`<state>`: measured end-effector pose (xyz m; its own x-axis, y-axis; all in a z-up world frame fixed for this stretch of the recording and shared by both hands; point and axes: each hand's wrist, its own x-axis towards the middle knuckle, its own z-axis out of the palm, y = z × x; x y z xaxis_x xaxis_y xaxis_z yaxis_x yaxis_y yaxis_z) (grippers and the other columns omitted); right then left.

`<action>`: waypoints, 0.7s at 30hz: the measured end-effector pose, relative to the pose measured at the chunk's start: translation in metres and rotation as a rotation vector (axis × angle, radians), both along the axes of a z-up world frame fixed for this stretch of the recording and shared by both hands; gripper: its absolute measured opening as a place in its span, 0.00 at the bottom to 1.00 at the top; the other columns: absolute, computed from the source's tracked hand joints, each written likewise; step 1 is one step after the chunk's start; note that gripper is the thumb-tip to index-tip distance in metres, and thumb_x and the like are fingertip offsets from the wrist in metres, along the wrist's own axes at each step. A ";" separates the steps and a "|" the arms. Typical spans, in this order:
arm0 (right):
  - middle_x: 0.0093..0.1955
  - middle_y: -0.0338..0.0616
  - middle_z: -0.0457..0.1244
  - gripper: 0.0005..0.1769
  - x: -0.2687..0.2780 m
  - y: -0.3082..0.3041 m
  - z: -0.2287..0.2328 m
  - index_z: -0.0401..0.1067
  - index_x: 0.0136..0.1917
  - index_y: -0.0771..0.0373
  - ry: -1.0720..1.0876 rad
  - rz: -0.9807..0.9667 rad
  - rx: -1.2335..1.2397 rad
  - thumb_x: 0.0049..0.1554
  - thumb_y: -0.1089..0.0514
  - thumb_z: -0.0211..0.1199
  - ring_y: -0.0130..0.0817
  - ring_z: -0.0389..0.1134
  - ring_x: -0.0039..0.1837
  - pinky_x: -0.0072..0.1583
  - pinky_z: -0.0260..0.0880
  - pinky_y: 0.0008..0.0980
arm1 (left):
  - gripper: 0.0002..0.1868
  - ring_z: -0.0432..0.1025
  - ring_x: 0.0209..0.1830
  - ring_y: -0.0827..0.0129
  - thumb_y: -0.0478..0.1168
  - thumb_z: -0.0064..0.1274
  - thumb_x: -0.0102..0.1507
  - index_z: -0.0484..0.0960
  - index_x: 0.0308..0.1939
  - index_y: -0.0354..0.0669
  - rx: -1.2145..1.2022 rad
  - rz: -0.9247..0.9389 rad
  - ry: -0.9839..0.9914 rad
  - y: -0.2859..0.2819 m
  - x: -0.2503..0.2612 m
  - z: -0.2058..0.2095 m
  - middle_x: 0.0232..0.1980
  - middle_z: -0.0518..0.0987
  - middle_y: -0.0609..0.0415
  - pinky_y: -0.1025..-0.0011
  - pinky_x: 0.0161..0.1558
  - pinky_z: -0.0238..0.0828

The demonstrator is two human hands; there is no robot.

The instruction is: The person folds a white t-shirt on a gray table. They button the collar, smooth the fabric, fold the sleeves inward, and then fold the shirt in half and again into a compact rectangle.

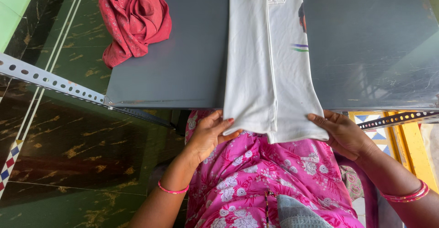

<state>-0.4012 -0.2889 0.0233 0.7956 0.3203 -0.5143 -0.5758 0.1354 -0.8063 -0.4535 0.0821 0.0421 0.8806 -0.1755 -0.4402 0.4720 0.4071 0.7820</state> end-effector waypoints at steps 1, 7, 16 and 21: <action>0.45 0.49 0.72 0.17 -0.002 -0.002 -0.008 0.75 0.54 0.72 -0.005 0.017 -0.059 0.62 0.55 0.59 0.30 0.73 0.45 0.51 0.77 0.32 | 0.16 0.78 0.51 0.60 0.32 0.50 0.66 0.75 0.58 0.32 0.084 -0.025 -0.024 0.000 -0.002 -0.004 0.53 0.79 0.46 0.65 0.50 0.82; 0.38 0.54 0.72 0.24 -0.024 -0.007 -0.030 0.79 0.57 0.71 -0.088 0.328 -0.647 0.63 0.47 0.64 0.34 0.66 0.35 0.39 0.69 0.36 | 0.17 0.78 0.55 0.62 0.31 0.49 0.67 0.72 0.60 0.31 0.264 -0.150 -0.043 0.000 -0.027 -0.036 0.54 0.79 0.46 0.64 0.48 0.81; 0.36 0.51 0.74 0.27 -0.037 -0.012 -0.028 0.74 0.58 0.68 0.116 0.502 -0.542 0.55 0.44 0.69 0.38 0.76 0.33 0.37 0.78 0.35 | 0.23 0.82 0.38 0.62 0.34 0.55 0.65 0.69 0.62 0.30 0.442 -0.264 0.039 0.003 -0.058 -0.069 0.44 0.80 0.41 0.69 0.34 0.82; 0.38 0.43 0.71 0.26 -0.033 -0.011 -0.018 0.77 0.55 0.68 0.153 0.745 -0.773 0.57 0.42 0.71 0.31 0.74 0.40 0.43 0.72 0.30 | 0.38 0.78 0.33 0.64 0.40 0.62 0.64 0.59 0.73 0.36 0.732 -0.468 0.186 0.011 -0.066 -0.100 0.43 0.78 0.42 0.65 0.32 0.73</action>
